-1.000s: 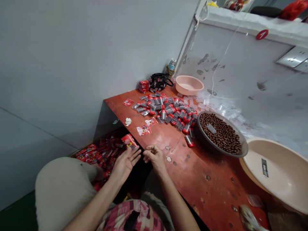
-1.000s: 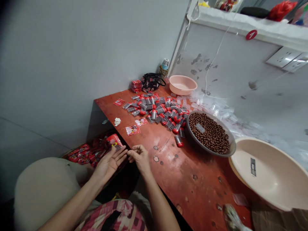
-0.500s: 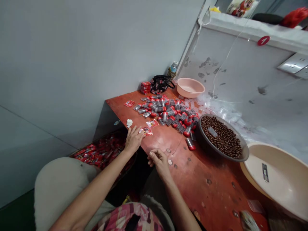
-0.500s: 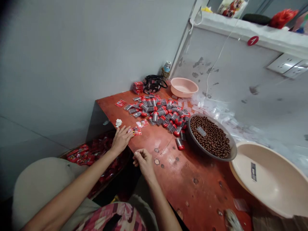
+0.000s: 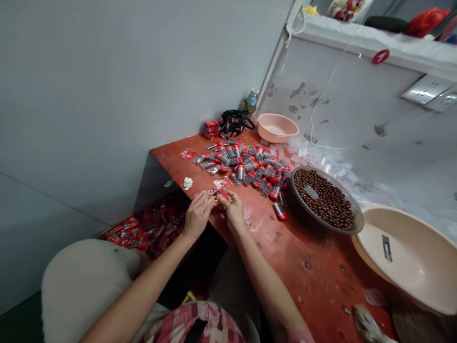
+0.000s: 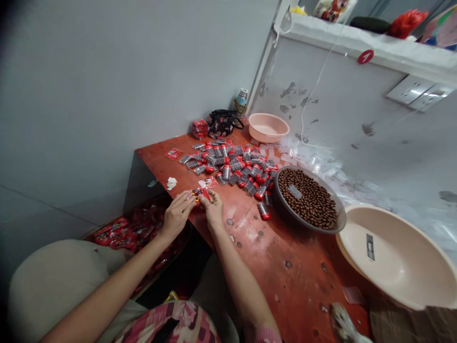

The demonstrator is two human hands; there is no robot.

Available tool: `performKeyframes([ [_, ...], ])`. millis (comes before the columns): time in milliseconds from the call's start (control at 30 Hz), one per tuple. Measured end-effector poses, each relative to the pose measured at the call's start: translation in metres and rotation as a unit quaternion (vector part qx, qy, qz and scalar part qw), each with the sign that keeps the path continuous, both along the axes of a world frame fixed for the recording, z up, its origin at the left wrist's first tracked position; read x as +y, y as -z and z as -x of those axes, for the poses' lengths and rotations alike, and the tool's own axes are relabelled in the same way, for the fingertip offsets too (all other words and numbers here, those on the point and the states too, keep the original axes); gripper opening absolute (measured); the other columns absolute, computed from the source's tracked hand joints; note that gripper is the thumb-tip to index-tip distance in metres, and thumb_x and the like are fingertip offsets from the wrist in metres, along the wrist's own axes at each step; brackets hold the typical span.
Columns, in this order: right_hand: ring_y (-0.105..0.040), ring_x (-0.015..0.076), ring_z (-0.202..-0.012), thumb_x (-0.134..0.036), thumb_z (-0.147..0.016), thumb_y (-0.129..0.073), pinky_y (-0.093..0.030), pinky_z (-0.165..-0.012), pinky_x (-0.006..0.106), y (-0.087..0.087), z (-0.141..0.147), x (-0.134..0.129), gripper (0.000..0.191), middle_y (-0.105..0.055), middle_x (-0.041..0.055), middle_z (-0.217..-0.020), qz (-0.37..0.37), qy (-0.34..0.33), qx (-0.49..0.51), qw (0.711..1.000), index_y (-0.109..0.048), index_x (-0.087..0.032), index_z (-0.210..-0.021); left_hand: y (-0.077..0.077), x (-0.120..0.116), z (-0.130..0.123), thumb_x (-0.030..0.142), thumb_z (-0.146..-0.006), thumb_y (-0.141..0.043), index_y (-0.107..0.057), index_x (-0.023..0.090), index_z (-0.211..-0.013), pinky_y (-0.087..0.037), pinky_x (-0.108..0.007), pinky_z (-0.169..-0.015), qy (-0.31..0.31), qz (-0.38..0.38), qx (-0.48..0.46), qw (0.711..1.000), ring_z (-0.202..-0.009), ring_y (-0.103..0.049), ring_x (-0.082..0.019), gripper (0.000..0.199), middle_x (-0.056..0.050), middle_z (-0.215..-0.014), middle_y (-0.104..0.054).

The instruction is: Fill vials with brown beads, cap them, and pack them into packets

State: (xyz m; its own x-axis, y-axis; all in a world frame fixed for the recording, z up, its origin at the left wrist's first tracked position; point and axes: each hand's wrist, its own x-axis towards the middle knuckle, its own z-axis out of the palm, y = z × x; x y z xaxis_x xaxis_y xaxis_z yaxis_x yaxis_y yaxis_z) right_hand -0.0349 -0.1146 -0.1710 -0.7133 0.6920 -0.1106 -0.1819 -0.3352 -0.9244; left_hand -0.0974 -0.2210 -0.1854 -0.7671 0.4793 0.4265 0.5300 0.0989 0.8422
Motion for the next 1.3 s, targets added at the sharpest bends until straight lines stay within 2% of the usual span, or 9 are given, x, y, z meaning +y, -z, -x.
performKeyframes([
  [200, -0.059, 0.0133, -0.052, -0.025, -0.053, -0.073, -0.048, -0.058, 0.028, -0.012, 0.01, 0.003, 0.044, -0.063, -0.0014, -0.063, -0.03, -0.133, -0.032, 0.99, -0.051, -0.015, -0.09, -0.012, -0.018, 0.011, 0.037, -0.065, -0.064, -0.069, 0.016, -0.075, -0.05, -0.031, -0.069, 0.043, -0.039, -0.325, 0.944, -0.069, -0.063, -0.021, 0.024, -0.004, -0.071, -0.069],
  [300, -0.06, 0.0155, -0.058, -0.031, -0.059, -0.069, -0.047, -0.061, 0.03, -0.012, 0.019, 0.01, 0.043, -0.062, -0.0012, -0.065, -0.164, -0.129, -0.097, 0.973, -0.05, -0.016, -0.094, -0.012, -0.026, 0.016, 0.037, -0.06, -0.067, -0.068, 0.012, -0.066, -0.052, -0.03, -0.062, 0.055, -0.055, -0.425, 0.902, -0.062, -0.062, -0.018, 0.026, -0.005, -0.065, -0.067],
  [467, -0.053, 0.0236, -0.093, -0.026, -0.067, -0.061, -0.039, -0.082, 0.038, -0.008, 0.03, 0.023, 0.034, -0.06, 0.0081, -0.093, -0.487, -0.04, -0.262, 0.832, -0.053, -0.017, -0.1, -0.013, -0.036, 0.011, 0.033, -0.057, -0.07, -0.067, 0.01, -0.068, -0.051, -0.026, -0.058, 0.018, -0.088, -0.492, 0.866, -0.059, -0.061, -0.014, 0.025, -0.007, -0.065, -0.067],
  [600, -0.044, 0.0246, -0.105, -0.027, -0.071, -0.06, -0.034, -0.089, 0.038, -0.01, 0.022, 0.018, 0.038, -0.049, 0.0118, -0.114, -0.435, -0.052, -0.175, 0.882, -0.049, -0.017, -0.107, -0.015, -0.032, 0.003, 0.029, -0.056, -0.071, -0.066, 0.01, -0.063, -0.051, -0.024, -0.058, 0.003, -0.131, -0.52, 0.844, -0.055, -0.059, -0.011, 0.021, -0.004, -0.06, -0.064],
  [767, -0.056, 0.0132, -0.061, -0.035, -0.083, -0.043, -0.046, -0.06, 0.026, -0.01, -0.003, 0.002, 0.029, -0.059, 0.0009, -0.071, -0.334, -0.097, -0.14, 0.927, -0.046, -0.018, -0.106, -0.019, -0.023, -0.015, 0.03, -0.058, -0.071, -0.066, 0.011, -0.065, -0.052, -0.025, -0.06, 0.047, -0.128, -0.543, 0.829, -0.059, -0.06, -0.012, 0.02, -0.003, -0.064, -0.065],
  [900, -0.053, 0.0097, -0.055, -0.029, -0.074, -0.059, -0.044, -0.054, 0.022, -0.008, -0.024, 0.002, 0.033, -0.056, -0.0042, -0.066, -0.26, -0.15, -0.085, 0.95, -0.049, -0.02, -0.104, -0.018, -0.019, -0.026, 0.032, -0.059, -0.07, -0.068, 0.013, -0.075, -0.053, -0.029, -0.067, 0.127, -0.056, -0.529, 0.837, -0.068, -0.061, -0.015, 0.024, -0.003, -0.071, -0.066],
  [1067, -0.056, 0.0127, -0.061, -0.027, -0.075, -0.057, -0.046, -0.059, 0.025, -0.018, -0.057, 0.021, 0.028, -0.059, -0.0039, -0.069, -0.37, -0.134, -0.166, 0.904, -0.055, -0.023, -0.103, -0.012, -0.012, -0.035, 0.032, -0.059, -0.07, -0.069, 0.011, -0.066, -0.052, -0.029, -0.068, 0.188, 0.024, -0.505, 0.842, -0.07, -0.062, -0.018, 0.023, -0.006, -0.066, -0.066],
  [1167, -0.056, 0.0191, -0.091, -0.019, -0.08, -0.048, -0.042, -0.082, 0.033, -0.03, -0.085, 0.052, 0.025, -0.062, 0.0012, -0.096, -0.415, -0.089, -0.209, 0.881, -0.057, -0.026, -0.102, -0.008, -0.009, -0.041, 0.03, -0.058, -0.072, -0.069, 0.011, -0.065, -0.052, -0.027, -0.066, 0.159, 0.014, -0.507, 0.847, -0.066, -0.063, -0.017, 0.021, -0.007, -0.066, -0.067],
  [1300, -0.019, 0.0245, -0.128, -0.001, -0.072, -0.047, -0.023, -0.099, 0.039, -0.042, -0.13, 0.108, 0.04, -0.04, 0.0047, -0.133, -0.491, -0.063, -0.288, 0.82, -0.056, -0.02, -0.106, -0.009, -0.01, -0.045, 0.025, -0.056, -0.073, -0.068, 0.011, -0.062, -0.053, -0.024, -0.062, 0.115, -0.032, -0.541, 0.832, -0.062, -0.063, -0.015, 0.016, -0.006, -0.063, -0.067],
])
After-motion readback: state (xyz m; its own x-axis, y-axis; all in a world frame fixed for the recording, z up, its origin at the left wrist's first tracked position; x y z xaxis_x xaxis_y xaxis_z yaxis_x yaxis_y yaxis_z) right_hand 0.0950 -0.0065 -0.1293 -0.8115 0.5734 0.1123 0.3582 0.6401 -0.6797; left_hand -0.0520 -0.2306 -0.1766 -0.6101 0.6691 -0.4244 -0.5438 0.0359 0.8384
